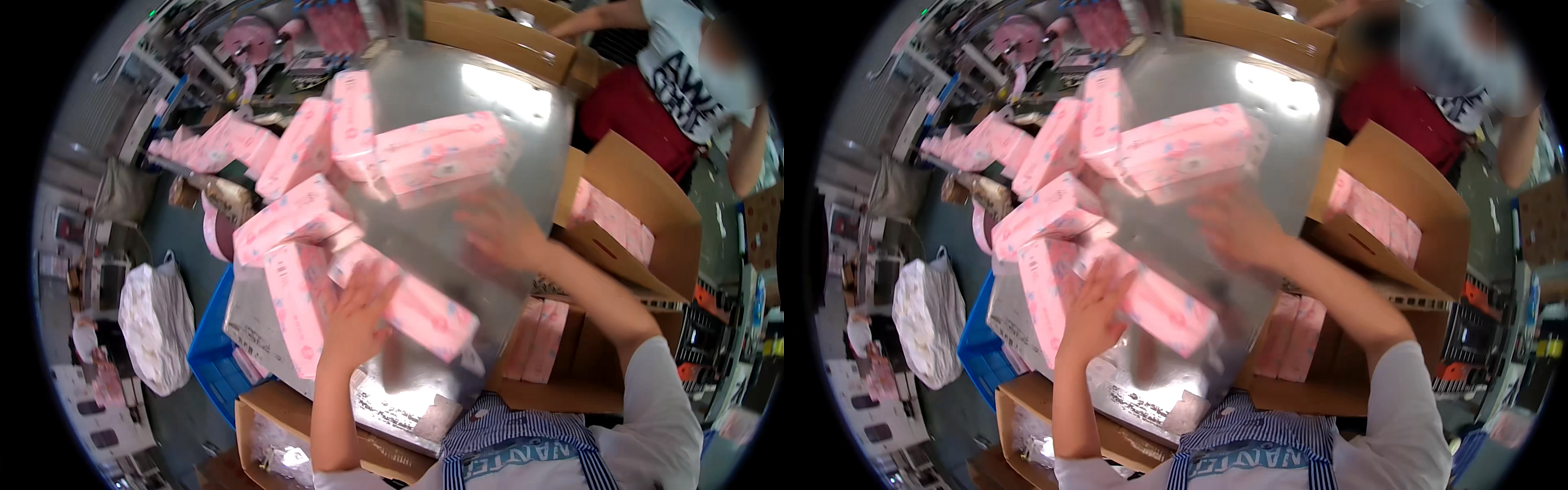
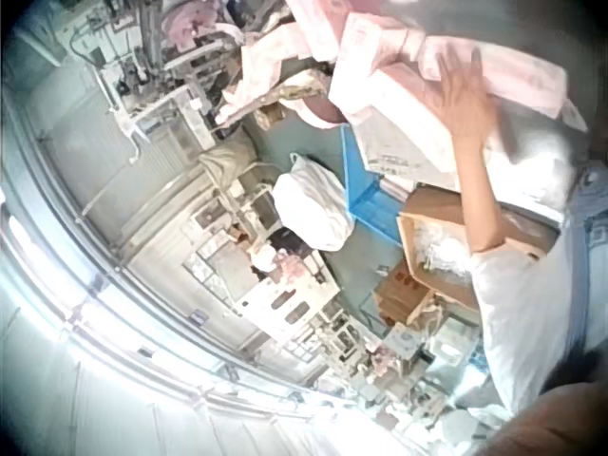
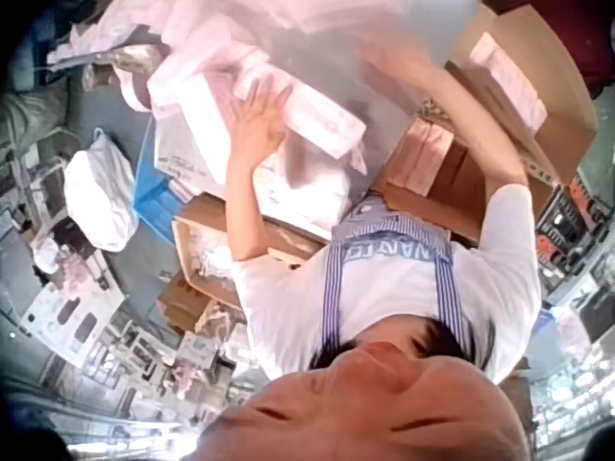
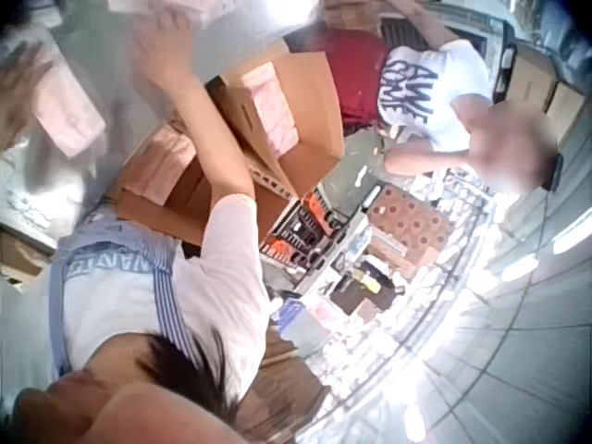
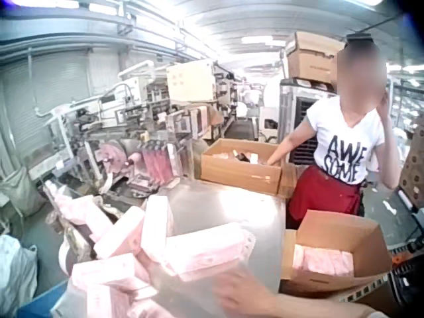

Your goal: The person places pink packages into cardboard boxes and then moves the filled boxes onto a conveyor belt.

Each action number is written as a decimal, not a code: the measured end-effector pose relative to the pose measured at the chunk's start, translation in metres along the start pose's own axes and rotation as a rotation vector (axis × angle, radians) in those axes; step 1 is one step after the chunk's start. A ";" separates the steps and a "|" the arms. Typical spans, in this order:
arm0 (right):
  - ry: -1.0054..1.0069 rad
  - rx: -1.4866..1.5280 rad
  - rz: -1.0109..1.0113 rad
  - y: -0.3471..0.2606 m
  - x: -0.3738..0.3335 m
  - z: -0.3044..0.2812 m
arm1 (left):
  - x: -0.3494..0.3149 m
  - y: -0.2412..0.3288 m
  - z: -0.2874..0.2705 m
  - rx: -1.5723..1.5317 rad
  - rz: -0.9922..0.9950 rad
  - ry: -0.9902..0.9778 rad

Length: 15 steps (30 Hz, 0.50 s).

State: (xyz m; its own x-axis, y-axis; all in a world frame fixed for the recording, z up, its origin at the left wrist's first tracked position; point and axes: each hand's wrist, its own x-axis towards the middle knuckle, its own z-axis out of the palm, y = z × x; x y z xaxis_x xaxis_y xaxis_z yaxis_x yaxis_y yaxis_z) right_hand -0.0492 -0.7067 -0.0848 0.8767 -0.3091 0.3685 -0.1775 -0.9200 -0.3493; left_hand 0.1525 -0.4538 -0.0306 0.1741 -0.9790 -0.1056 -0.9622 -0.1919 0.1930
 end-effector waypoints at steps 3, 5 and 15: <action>-0.014 -0.539 0.014 0.027 0.099 0.007 | -0.057 -0.046 0.006 0.119 -0.499 0.234; -0.246 -0.667 0.249 0.060 0.141 0.012 | -0.078 -0.073 0.022 0.066 -0.720 0.281; -0.821 0.241 0.428 -0.023 0.064 0.024 | -0.128 -0.026 0.096 -1.519 -0.754 0.218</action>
State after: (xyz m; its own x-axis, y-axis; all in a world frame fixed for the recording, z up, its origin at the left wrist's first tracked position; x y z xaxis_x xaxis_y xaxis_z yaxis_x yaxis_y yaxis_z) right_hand 0.0213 -0.6992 -0.0740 0.8148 -0.2580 -0.5192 -0.5393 -0.6658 -0.5156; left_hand 0.1349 -0.3166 -0.1159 0.6094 -0.6139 -0.5018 0.3670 -0.3426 0.8648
